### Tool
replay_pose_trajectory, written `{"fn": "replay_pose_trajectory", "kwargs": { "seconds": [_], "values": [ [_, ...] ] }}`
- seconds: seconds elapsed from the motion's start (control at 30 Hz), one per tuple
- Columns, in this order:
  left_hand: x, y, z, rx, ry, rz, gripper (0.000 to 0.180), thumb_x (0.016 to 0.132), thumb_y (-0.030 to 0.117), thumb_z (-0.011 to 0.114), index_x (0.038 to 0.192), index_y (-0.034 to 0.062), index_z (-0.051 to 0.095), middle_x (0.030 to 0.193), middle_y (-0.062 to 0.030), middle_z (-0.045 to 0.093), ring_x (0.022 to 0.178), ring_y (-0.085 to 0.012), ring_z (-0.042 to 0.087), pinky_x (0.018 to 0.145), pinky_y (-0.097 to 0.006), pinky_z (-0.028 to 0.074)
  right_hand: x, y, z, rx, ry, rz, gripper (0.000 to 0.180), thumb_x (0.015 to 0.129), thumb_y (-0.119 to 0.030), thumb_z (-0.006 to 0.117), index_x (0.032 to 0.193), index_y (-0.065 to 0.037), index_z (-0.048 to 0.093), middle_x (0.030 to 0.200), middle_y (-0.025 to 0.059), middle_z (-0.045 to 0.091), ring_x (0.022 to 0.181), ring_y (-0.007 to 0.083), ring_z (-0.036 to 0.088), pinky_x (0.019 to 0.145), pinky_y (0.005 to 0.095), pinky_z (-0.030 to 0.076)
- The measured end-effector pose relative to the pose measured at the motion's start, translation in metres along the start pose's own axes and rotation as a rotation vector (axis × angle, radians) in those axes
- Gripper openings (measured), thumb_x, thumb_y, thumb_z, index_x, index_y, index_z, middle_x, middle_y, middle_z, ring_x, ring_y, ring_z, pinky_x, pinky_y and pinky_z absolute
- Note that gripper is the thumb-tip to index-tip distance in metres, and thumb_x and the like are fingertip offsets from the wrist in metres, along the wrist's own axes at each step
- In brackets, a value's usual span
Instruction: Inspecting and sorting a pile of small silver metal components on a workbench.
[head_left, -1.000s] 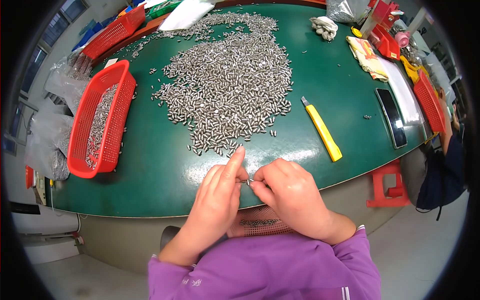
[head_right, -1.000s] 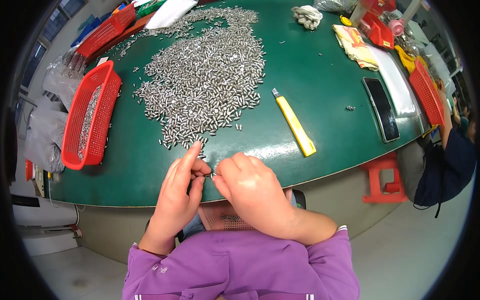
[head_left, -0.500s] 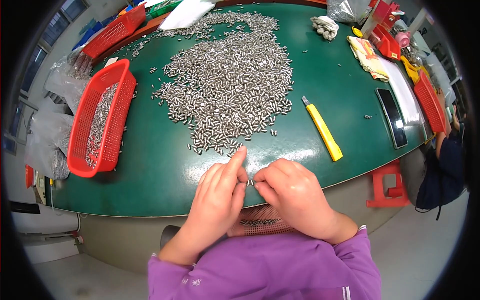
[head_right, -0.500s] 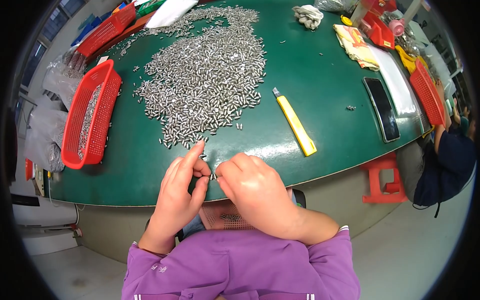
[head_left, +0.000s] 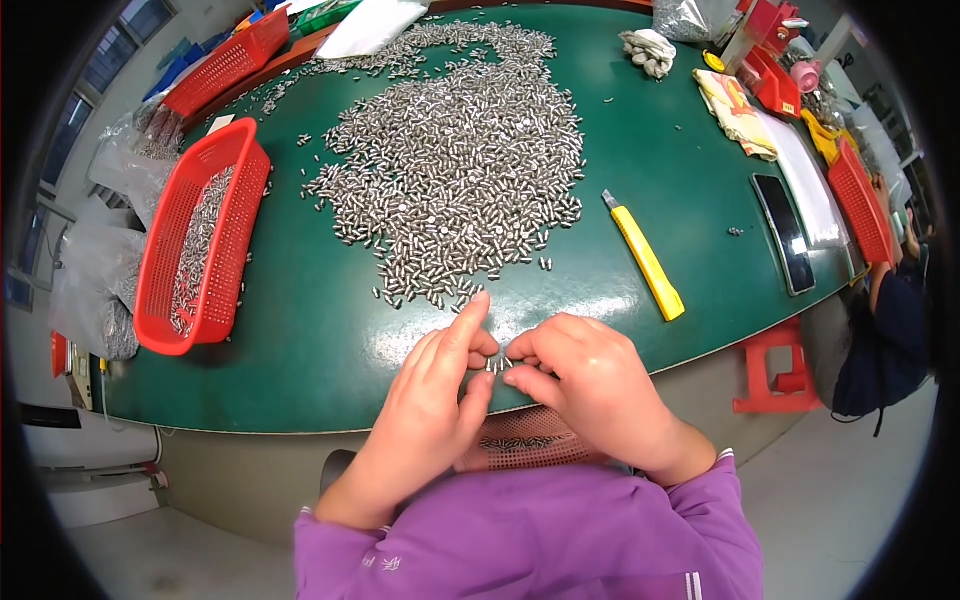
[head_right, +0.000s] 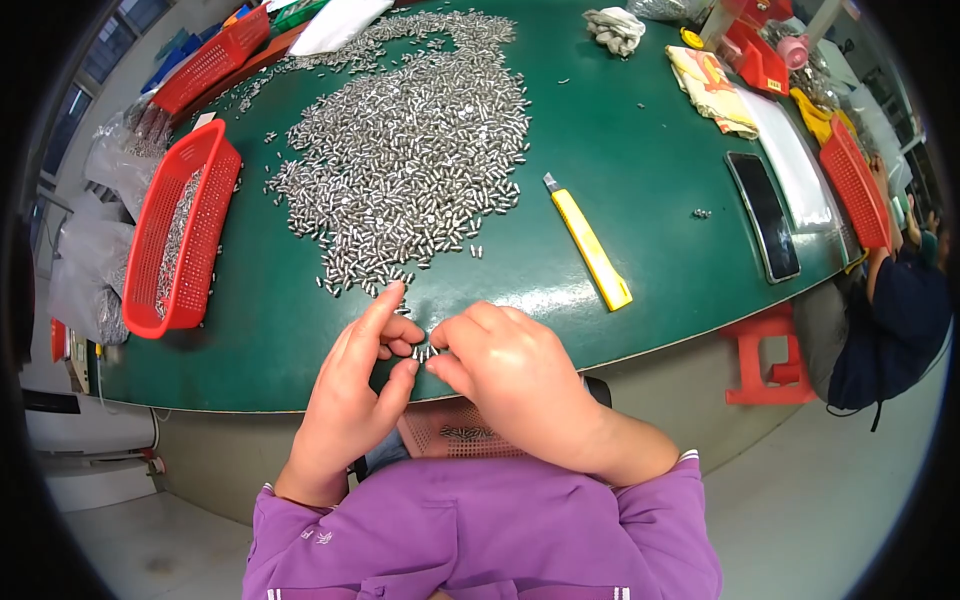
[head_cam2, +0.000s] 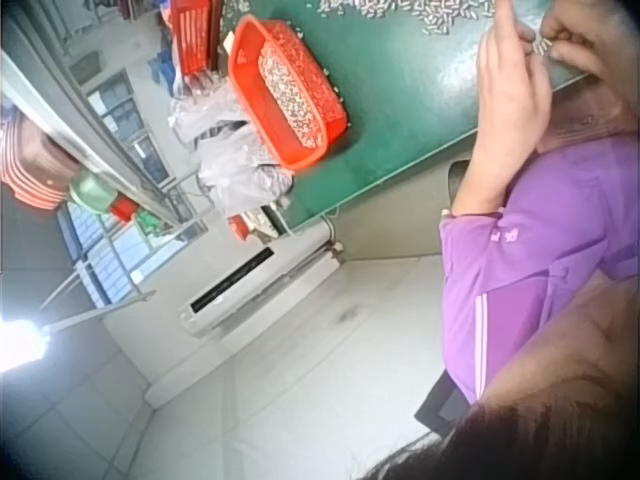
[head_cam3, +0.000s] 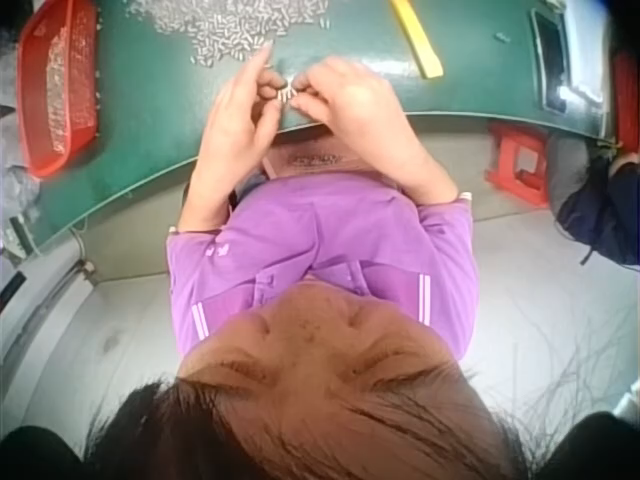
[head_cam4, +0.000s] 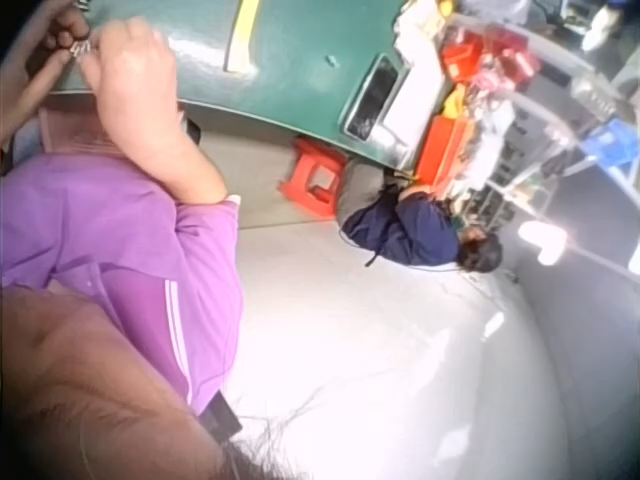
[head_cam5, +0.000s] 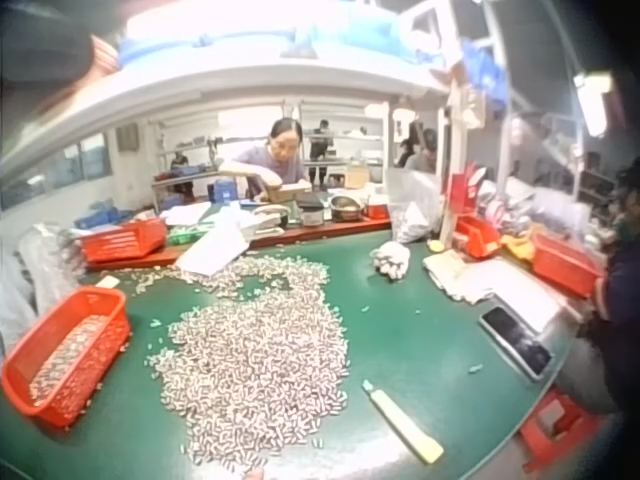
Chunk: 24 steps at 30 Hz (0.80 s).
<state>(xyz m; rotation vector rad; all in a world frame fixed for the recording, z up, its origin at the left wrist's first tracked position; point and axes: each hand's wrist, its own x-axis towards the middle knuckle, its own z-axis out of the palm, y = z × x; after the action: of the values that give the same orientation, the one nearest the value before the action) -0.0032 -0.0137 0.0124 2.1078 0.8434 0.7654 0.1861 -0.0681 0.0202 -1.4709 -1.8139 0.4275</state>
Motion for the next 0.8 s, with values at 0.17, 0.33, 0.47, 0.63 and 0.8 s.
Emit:
{"fn": "replay_pose_trajectory", "kwargs": {
  "seconds": [0.17, 0.33, 0.47, 0.63, 0.8],
  "values": [
    [0.0007, 0.0006, 0.0003, 0.020, 0.011, -0.005, 0.074, 0.081, -0.010, 0.070, 0.150, 0.0046, 0.046, 0.101, -0.0070, 0.068, 0.090, -0.0195, 0.063, 0.082, -0.034, 0.053, 0.0020, 0.0034, 0.0041, 0.030, 0.048, -0.065, 0.016, 0.079, -0.006, 0.078, 0.094, -0.005, 0.070, 0.079, 0.0087, 0.064, 0.074, 0.0297, 0.064, 0.069, 0.0405, 0.053],
    [0.0001, -0.0001, 0.0018, 0.036, 0.041, -0.031, 0.069, 0.081, -0.010, 0.072, 0.145, 0.0052, 0.052, 0.096, -0.0051, 0.069, 0.088, -0.0182, 0.064, 0.081, -0.034, 0.053, 0.0047, 0.0007, 0.0039, 0.023, -0.005, -0.018, 0.015, 0.078, -0.005, 0.078, 0.090, -0.005, 0.069, 0.079, 0.0068, 0.064, 0.073, 0.0280, 0.065, 0.068, 0.0400, 0.052],
    [-0.0018, -0.0016, 0.0018, 0.027, 0.038, -0.054, 0.066, 0.081, -0.009, 0.072, 0.143, 0.0038, 0.054, 0.095, -0.0040, 0.068, 0.088, -0.0166, 0.064, 0.081, -0.032, 0.052, 0.0038, 0.0007, 0.0060, 0.027, -0.012, -0.014, 0.016, 0.076, -0.003, 0.078, 0.087, -0.006, 0.066, 0.079, 0.0048, 0.064, 0.073, 0.0267, 0.064, 0.067, 0.0391, 0.052],
    [-0.0035, -0.0029, 0.0021, -0.025, 0.026, -0.063, 0.067, 0.080, -0.010, 0.071, 0.143, 0.0030, 0.052, 0.093, -0.0019, 0.066, 0.087, -0.0144, 0.062, 0.081, -0.029, 0.049, -0.0008, 0.0008, 0.0089, 0.041, 0.020, -0.022, 0.018, 0.076, -0.003, 0.078, 0.088, -0.006, 0.065, 0.080, 0.0049, 0.063, 0.075, 0.0271, 0.064, 0.068, 0.0396, 0.052],
    [-0.0037, -0.0047, -0.0008, -0.094, 0.010, -0.059, 0.069, 0.080, -0.010, 0.070, 0.145, 0.0031, 0.051, 0.091, -0.0001, 0.064, 0.086, -0.0125, 0.061, 0.080, -0.028, 0.047, -0.0016, 0.0001, 0.0063, 0.049, 0.008, -0.026, 0.017, 0.077, -0.002, 0.077, 0.088, -0.006, 0.065, 0.082, 0.0058, 0.063, 0.077, 0.0276, 0.063, 0.070, 0.0398, 0.051]
  ]
}}
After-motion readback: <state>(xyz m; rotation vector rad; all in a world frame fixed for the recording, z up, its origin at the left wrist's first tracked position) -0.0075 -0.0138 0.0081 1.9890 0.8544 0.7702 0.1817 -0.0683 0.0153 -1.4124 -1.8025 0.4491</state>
